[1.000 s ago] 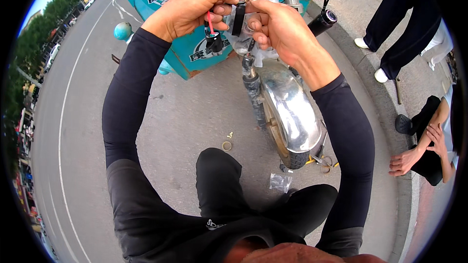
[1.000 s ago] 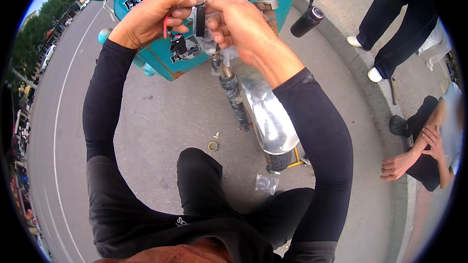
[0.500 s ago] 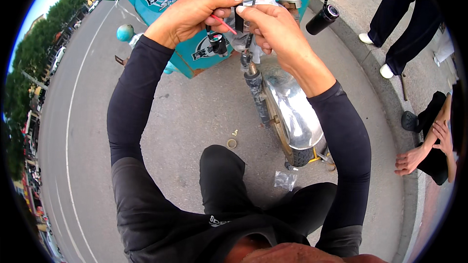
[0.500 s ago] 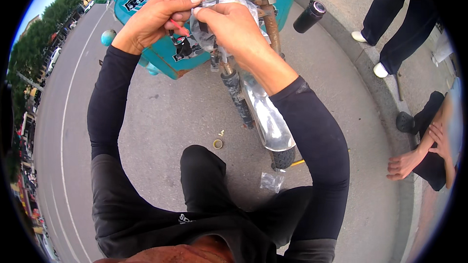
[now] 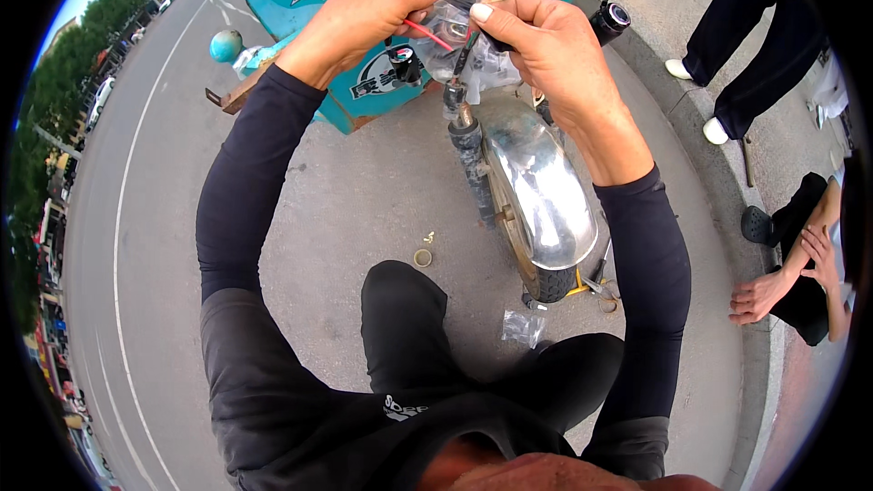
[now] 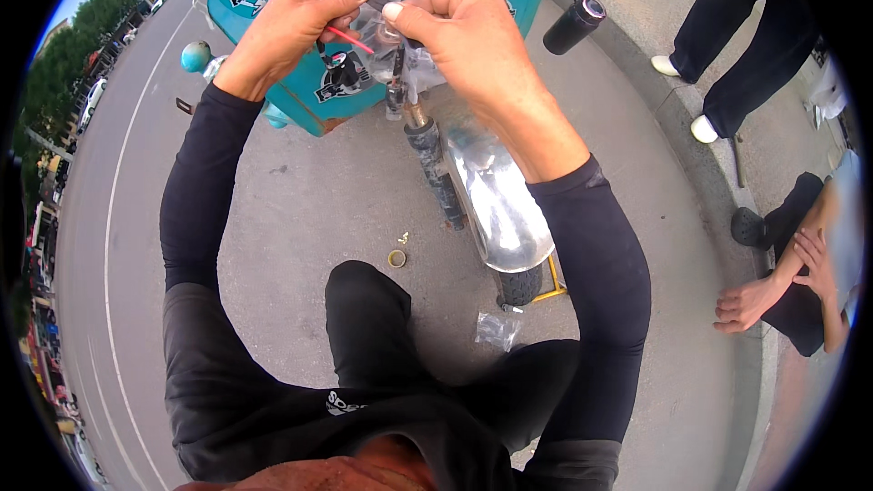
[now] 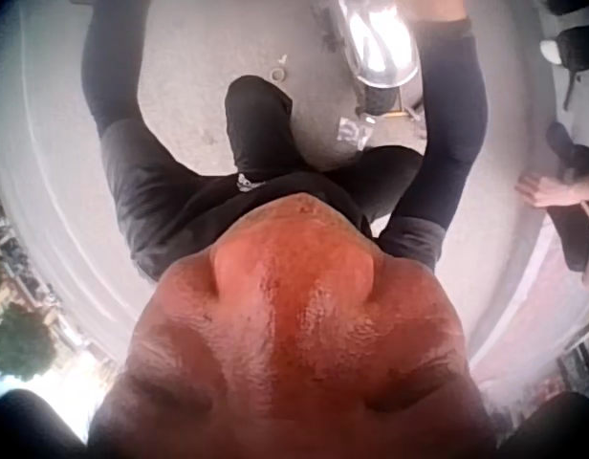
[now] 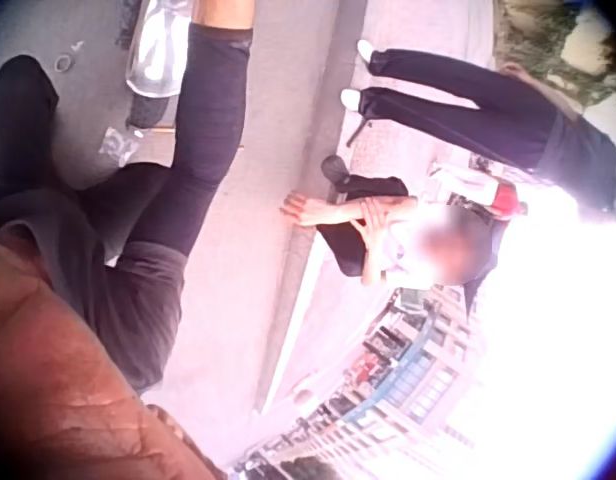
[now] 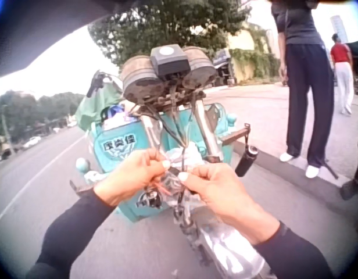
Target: The person repairs electrical wiring on a teal three-wheeled vehicle. They strip wire insulation with pliers, twist exposed conductors together, and wrap the connections with black electrical tape.
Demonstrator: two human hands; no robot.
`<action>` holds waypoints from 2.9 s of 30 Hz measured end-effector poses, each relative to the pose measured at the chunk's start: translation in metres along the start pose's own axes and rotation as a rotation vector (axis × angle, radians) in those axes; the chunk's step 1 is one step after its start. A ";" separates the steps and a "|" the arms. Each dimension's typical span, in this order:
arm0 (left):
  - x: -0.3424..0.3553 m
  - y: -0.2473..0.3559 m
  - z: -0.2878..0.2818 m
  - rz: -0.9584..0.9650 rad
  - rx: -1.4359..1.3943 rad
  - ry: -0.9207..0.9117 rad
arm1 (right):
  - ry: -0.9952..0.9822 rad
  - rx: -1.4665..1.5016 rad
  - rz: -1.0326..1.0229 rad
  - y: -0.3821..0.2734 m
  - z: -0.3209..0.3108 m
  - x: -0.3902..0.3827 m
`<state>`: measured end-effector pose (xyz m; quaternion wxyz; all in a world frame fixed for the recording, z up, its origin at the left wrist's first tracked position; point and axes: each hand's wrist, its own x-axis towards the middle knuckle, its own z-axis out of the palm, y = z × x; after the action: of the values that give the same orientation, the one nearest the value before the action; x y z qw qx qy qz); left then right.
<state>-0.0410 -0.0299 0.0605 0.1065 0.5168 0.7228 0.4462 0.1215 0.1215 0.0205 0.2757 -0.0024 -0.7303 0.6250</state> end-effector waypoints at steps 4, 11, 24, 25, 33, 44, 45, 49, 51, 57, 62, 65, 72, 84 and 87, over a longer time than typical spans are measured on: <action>-0.015 -0.006 0.006 0.168 0.154 0.088 | -0.051 0.114 0.120 -0.018 -0.007 0.026; -0.023 -0.008 0.020 0.624 0.637 0.327 | 0.017 -0.085 0.329 -0.046 0.010 0.078; -0.006 0.020 -0.011 0.069 0.356 -0.068 | -0.074 0.088 0.201 -0.016 0.001 0.032; -0.006 0.021 -0.011 -0.031 0.165 -0.069 | -0.069 0.029 0.231 -0.014 0.004 0.028; 0.004 0.027 -0.014 -0.221 -0.158 -0.128 | -0.104 0.241 0.262 -0.008 0.013 0.032; 0.002 0.013 -0.003 -0.095 0.042 0.026 | 0.056 0.005 0.075 0.008 0.015 0.017; 0.002 0.014 0.002 -0.087 0.049 0.058 | 0.070 -0.033 0.019 0.014 0.015 0.018; 0.005 0.006 0.014 -0.084 -0.003 0.124 | 0.142 -0.104 -0.066 0.024 0.014 0.006; 0.002 0.002 0.014 -0.056 -0.035 0.103 | 0.147 -0.117 -0.089 0.022 0.015 -0.005; -0.007 -0.004 0.020 -0.023 -0.058 0.136 | 0.124 -0.096 -0.100 0.018 0.003 0.002; -0.019 -0.023 0.029 0.321 0.385 0.375 | -0.050 -0.200 -0.020 -0.020 -0.013 0.046; -0.018 -0.025 0.038 0.511 0.580 0.440 | -0.025 -0.228 0.004 -0.029 -0.002 0.075; -0.017 -0.020 0.032 0.519 0.782 0.468 | -0.045 -0.565 0.041 -0.053 0.017 0.094; -0.003 0.023 -0.004 -0.199 -0.197 -0.014 | -0.073 0.074 0.213 -0.009 0.013 0.030; -0.002 0.020 -0.001 -0.158 -0.307 -0.051 | -0.104 -0.003 0.205 -0.011 0.016 0.031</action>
<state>-0.0278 -0.0307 0.0757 0.2372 0.4471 0.6816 0.5284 0.0927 0.1148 0.0417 0.1721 -0.0451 -0.7403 0.6483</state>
